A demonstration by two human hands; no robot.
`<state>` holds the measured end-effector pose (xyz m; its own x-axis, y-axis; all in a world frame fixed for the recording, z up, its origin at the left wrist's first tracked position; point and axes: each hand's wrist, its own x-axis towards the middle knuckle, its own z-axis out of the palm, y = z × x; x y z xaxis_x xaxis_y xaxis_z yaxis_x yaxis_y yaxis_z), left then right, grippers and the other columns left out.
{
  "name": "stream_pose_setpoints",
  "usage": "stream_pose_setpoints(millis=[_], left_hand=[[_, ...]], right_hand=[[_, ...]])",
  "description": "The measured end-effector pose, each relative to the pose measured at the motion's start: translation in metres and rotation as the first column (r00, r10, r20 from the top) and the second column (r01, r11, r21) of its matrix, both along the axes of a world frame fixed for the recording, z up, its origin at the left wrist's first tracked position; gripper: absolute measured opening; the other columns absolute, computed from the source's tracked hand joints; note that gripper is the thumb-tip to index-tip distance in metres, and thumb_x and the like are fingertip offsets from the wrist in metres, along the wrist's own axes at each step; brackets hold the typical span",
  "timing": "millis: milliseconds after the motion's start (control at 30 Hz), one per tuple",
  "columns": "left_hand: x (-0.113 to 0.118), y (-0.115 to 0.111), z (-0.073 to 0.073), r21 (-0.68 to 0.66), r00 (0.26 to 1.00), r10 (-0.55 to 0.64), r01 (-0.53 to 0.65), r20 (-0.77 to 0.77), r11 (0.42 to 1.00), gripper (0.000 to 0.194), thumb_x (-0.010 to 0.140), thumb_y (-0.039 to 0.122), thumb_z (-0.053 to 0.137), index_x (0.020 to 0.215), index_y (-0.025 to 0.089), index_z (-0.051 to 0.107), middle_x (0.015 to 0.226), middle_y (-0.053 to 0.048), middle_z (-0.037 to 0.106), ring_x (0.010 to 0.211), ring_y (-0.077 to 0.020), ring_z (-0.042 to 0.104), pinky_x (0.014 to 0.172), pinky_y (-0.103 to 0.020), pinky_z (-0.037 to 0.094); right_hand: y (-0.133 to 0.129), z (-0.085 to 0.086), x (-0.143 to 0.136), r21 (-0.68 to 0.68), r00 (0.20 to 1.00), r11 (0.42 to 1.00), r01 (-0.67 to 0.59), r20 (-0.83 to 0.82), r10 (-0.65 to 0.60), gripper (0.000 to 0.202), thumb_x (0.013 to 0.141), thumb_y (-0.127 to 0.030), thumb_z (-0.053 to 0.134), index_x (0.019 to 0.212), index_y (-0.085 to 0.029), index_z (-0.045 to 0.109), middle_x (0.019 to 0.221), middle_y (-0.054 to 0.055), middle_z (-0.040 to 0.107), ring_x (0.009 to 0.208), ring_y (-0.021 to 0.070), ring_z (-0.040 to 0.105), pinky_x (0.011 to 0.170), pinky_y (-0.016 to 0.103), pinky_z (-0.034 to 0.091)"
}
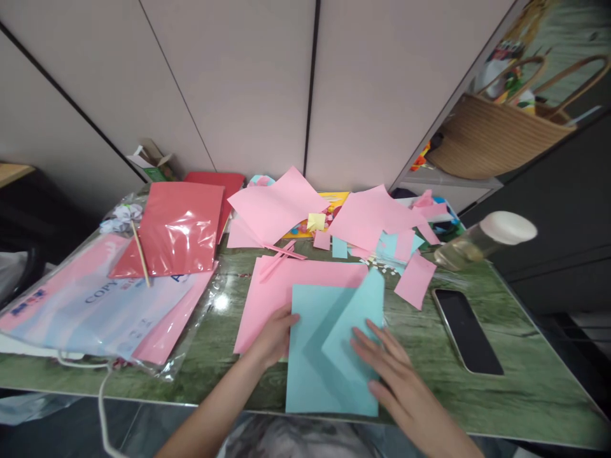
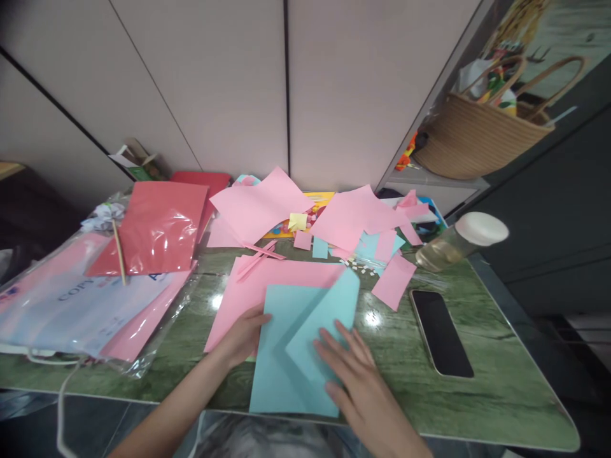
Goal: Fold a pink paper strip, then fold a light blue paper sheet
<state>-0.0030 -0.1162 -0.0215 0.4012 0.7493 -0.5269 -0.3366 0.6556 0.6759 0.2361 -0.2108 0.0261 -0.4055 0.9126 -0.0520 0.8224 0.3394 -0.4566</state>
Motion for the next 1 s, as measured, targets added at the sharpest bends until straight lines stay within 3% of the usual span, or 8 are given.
stream_pose_setpoints(millis=[167, 367, 500, 633, 733, 800, 900, 1000], left_hand=[[0.005, 0.003, 0.0, 0.044, 0.999, -0.004, 0.003, 0.034, 0.999, 0.043, 0.071, 0.039, 0.067, 0.102, 0.011, 0.062, 0.097, -0.014, 0.068, 0.087, -0.0257, 0.065, 0.08, -0.038, 0.049], [0.014, 0.004, 0.0, 0.163, 0.998, -0.043, 0.035, 0.042, 0.986, 0.048, 0.065, 0.029, 0.073, 0.107, 0.012, 0.058, 0.103, -0.013, 0.067, 0.092, -0.0244, 0.063, 0.087, -0.038, 0.044], [0.01, 0.01, 0.013, 0.25, 0.997, -0.071, 0.075, -0.024, 0.965, 0.047, 0.066, 0.024, 0.071, 0.108, 0.012, 0.057, 0.101, -0.01, 0.066, 0.092, -0.0235, 0.061, 0.085, -0.036, 0.044], [-0.002, 0.019, 0.053, 0.449, 0.897, -0.311, 0.429, -0.313, 0.784, 0.037, 0.076, 0.026, 0.059, 0.112, 0.016, 0.054, 0.107, -0.007, 0.062, 0.095, -0.0227, 0.057, 0.082, -0.034, 0.044], [-0.007, 0.026, 0.088, 0.492, 0.629, -0.386, 0.773, -0.675, 0.4, 0.021, 0.079, 0.021, 0.052, 0.098, 0.02, 0.059, 0.097, -0.002, 0.063, 0.091, -0.0201, 0.056, 0.078, -0.029, 0.041], [-0.006, 0.03, 0.105, 0.444, 0.508, -0.33, 0.86, -0.796, 0.252, 0.021, 0.079, 0.017, 0.048, 0.098, 0.02, 0.058, 0.09, -0.001, 0.062, 0.082, -0.0182, 0.057, 0.069, -0.025, 0.039], [0.0, 0.031, 0.117, 0.434, 0.482, -0.201, 0.868, -0.853, 0.242, 0.018, 0.08, 0.019, 0.048, 0.095, 0.021, 0.058, 0.081, 0.0, 0.062, 0.077, -0.0181, 0.057, 0.063, -0.024, 0.036], [0.009, 0.03, 0.115, 0.516, 0.597, -0.119, 0.764, -0.794, 0.387, 0.016, 0.079, 0.024, 0.055, 0.094, 0.023, 0.059, 0.09, 0.001, 0.065, 0.085, -0.0176, 0.058, 0.07, -0.024, 0.039]], right_hand=[[0.012, -0.003, -0.039, -0.067, 0.961, 0.961, -0.27, 0.049, 0.273, 0.05, 0.094, -0.035, 0.034, 0.141, -0.033, 0.018, 0.146, -0.007, 0.027, 0.138, 0.0199, 0.013, 0.112, 0.046, 0.017], [0.022, -0.006, -0.061, -0.102, 0.95, 0.944, -0.313, -0.027, 0.311, 0.045, 0.094, -0.038, 0.034, 0.138, -0.032, 0.031, 0.143, -0.005, 0.035, 0.137, 0.0182, 0.017, 0.113, 0.044, 0.015], [0.025, -0.011, -0.056, 0.065, 0.951, 0.951, -0.301, -0.05, 0.304, 0.045, 0.091, -0.031, 0.041, 0.136, -0.027, 0.037, 0.142, -0.001, 0.039, 0.136, 0.0189, 0.022, 0.112, 0.043, 0.022], [0.042, 0.004, -0.039, 0.364, 0.991, 0.93, 0.05, -0.131, -0.002, 0.048, 0.088, -0.026, 0.047, 0.135, -0.027, 0.038, 0.14, 0.003, 0.041, 0.135, 0.0227, 0.025, 0.108, 0.048, 0.027], [0.061, 0.028, -0.026, 0.346, 0.946, 0.888, 0.302, -0.224, -0.234, 0.063, 0.082, -0.038, 0.055, 0.138, -0.022, 0.032, 0.14, 0.009, 0.039, 0.132, 0.0287, 0.03, 0.105, 0.05, 0.029], [0.071, 0.041, -0.022, 0.157, 0.917, 0.925, 0.347, -0.265, -0.298, 0.048, 0.079, -0.042, 0.057, 0.122, -0.022, 0.052, 0.12, 0.007, 0.058, 0.111, 0.0266, 0.052, 0.091, 0.04, 0.043], [0.079, 0.045, -0.023, -0.108, 0.878, 0.939, 0.327, -0.333, -0.344, 0.029, 0.081, -0.045, 0.053, 0.07, -0.019, 0.062, 0.066, -0.002, 0.061, 0.064, 0.0154, 0.057, 0.056, 0.025, 0.043], [0.08, 0.037, -0.029, -0.148, 0.832, 0.925, 0.351, -0.403, -0.38, 0.036, 0.079, -0.043, 0.055, 0.055, -0.018, 0.05, 0.051, -0.005, 0.046, 0.052, 0.01, 0.044, 0.048, 0.022, 0.033]])
